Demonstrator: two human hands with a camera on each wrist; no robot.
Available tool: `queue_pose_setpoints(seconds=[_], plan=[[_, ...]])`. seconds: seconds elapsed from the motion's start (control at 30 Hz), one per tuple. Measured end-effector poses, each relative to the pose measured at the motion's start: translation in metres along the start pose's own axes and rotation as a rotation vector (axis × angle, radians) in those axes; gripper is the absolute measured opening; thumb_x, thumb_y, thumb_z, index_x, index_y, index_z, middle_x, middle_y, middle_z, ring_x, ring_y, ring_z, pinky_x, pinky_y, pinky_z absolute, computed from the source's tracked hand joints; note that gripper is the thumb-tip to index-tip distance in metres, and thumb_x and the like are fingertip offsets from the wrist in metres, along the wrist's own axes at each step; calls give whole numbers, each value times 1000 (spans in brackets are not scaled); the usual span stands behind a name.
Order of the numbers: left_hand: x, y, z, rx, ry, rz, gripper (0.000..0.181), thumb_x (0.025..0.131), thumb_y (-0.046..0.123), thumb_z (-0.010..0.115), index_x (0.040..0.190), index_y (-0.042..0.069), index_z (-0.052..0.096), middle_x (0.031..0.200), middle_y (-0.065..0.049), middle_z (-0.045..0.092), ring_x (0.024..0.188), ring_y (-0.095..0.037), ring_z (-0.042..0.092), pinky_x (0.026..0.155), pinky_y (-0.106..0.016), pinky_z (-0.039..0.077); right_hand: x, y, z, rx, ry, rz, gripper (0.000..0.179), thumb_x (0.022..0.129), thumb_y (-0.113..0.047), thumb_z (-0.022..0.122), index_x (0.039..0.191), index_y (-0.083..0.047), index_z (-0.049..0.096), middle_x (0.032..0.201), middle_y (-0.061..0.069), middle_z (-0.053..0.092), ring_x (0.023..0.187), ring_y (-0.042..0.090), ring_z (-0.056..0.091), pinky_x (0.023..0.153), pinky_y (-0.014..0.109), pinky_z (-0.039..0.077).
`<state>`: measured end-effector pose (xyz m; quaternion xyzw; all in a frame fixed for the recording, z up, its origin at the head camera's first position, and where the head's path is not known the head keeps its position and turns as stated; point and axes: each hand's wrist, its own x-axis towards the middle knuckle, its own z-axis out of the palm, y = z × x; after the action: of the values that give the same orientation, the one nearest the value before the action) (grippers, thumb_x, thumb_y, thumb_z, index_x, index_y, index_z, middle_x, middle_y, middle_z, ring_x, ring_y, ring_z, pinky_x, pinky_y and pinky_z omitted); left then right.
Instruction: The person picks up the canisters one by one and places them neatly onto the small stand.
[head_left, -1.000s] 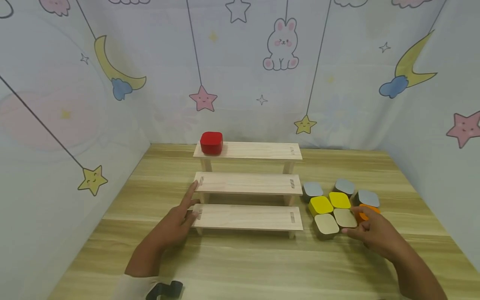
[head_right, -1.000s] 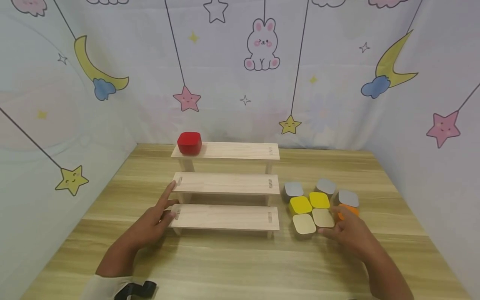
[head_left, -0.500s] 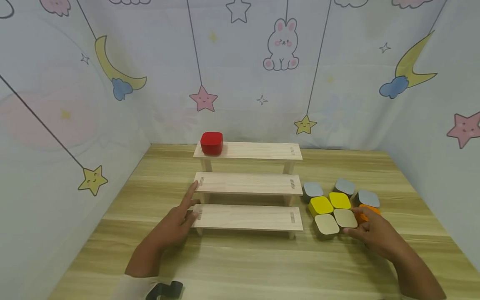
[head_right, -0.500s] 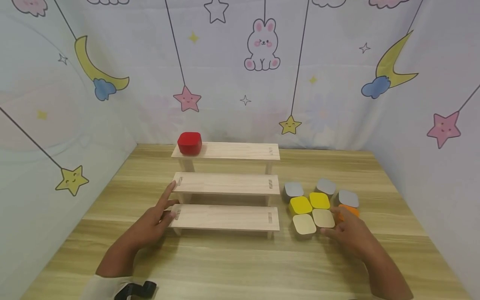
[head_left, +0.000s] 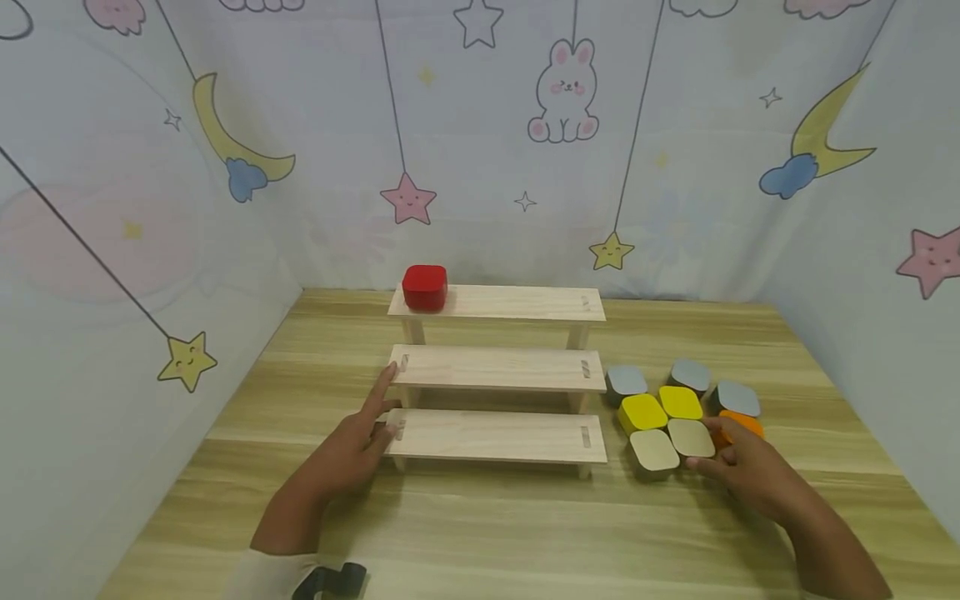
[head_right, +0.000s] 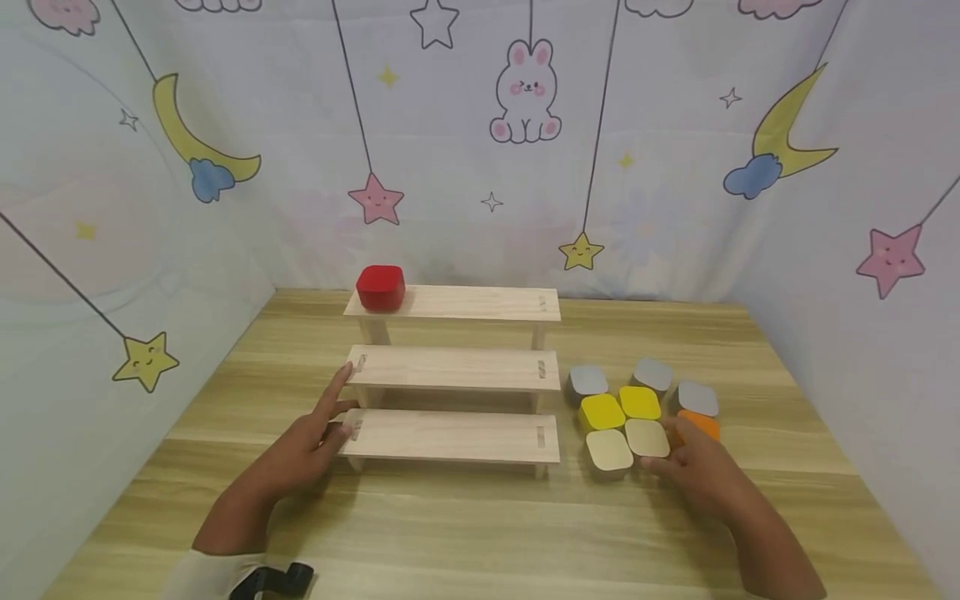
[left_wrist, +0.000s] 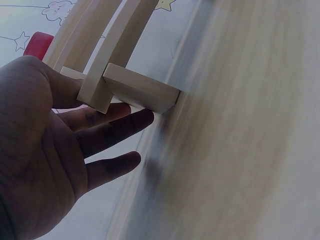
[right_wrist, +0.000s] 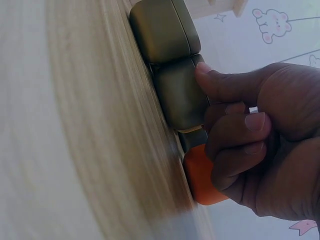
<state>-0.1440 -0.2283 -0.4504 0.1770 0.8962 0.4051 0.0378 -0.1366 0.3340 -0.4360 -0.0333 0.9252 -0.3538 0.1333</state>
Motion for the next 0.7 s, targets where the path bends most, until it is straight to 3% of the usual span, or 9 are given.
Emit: queue_pose_setpoints(seconds=[0.27, 0.5, 0.7], plan=[[0, 2, -1, -4, -6, 8, 85, 114, 5, 49, 177, 23, -5, 161, -35, 52, 132, -50, 69, 115, -68, 51, 1, 2, -1, -27, 5, -8, 82, 107, -34, 71, 164, 8, 28, 108, 14, 76, 94, 20, 66, 72, 28, 52], [-1, 4, -1, -3, -9, -2, 85, 114, 5, 49, 177, 25, -5, 161, -35, 51, 133, -51, 69, 116, -68, 50, -1, 2, -2, -44, 23, -42, 73, 108, -31, 70, 162, 4, 34, 113, 15, 77, 97, 18, 69, 73, 28, 52], [0, 5, -1, 4, -6, -26, 86, 114, 6, 48, 177, 28, -6, 162, -32, 51, 134, -49, 69, 117, -68, 50, -6, -2, -4, -63, 32, -44, 75, 109, -33, 70, 163, 3, 32, 112, 15, 79, 99, 20, 69, 76, 31, 53]])
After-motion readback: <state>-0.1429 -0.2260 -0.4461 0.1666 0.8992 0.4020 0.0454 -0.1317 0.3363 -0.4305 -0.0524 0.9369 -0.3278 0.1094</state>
